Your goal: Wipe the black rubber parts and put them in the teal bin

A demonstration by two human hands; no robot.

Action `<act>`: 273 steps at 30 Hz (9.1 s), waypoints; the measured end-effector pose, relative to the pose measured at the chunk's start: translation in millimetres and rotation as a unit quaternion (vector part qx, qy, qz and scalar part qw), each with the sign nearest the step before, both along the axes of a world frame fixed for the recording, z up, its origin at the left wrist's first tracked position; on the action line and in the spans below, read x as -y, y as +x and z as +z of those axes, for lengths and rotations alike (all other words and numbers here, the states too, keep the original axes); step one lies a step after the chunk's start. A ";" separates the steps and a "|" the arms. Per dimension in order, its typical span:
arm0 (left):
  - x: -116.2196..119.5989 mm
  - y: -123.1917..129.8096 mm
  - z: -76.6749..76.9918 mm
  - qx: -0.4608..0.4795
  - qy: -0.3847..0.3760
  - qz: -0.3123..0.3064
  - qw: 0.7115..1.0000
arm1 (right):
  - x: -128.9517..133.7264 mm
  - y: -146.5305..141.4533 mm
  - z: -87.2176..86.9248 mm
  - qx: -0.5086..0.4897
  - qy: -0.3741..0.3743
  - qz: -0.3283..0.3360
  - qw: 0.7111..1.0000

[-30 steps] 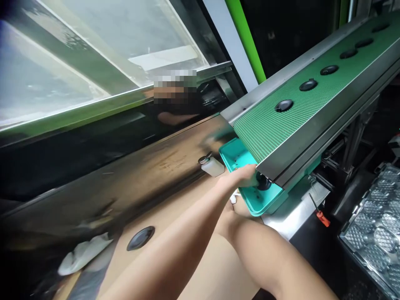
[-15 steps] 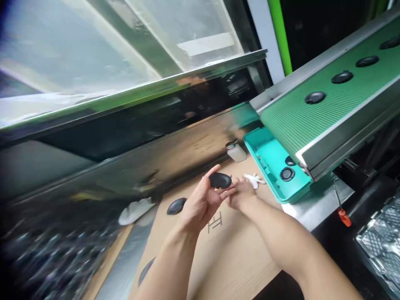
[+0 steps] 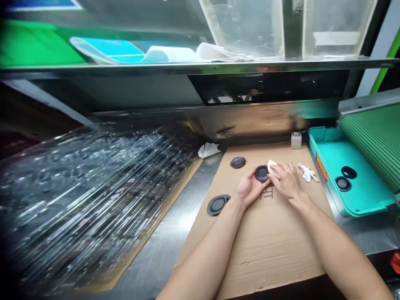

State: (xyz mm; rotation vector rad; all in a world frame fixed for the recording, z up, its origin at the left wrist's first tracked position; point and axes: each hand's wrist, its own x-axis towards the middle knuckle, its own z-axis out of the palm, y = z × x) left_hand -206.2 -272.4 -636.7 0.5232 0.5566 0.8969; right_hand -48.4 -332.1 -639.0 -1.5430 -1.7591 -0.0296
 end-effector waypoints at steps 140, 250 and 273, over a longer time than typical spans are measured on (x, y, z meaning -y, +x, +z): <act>19.1 26.1 -4.8 0.018 0.020 -0.047 0.999 | -129.5 116.5 121.1 0.263 -0.208 -0.229 0.914; 12.4 26.5 -29.6 0.014 0.034 0.079 0.996 | 5.2 -38.4 23.5 0.117 -0.217 -0.099 0.964; 18.2 26.7 -23.9 -0.014 0.065 0.043 0.997 | 6.5 -20.0 23.3 0.149 -0.182 -0.116 0.965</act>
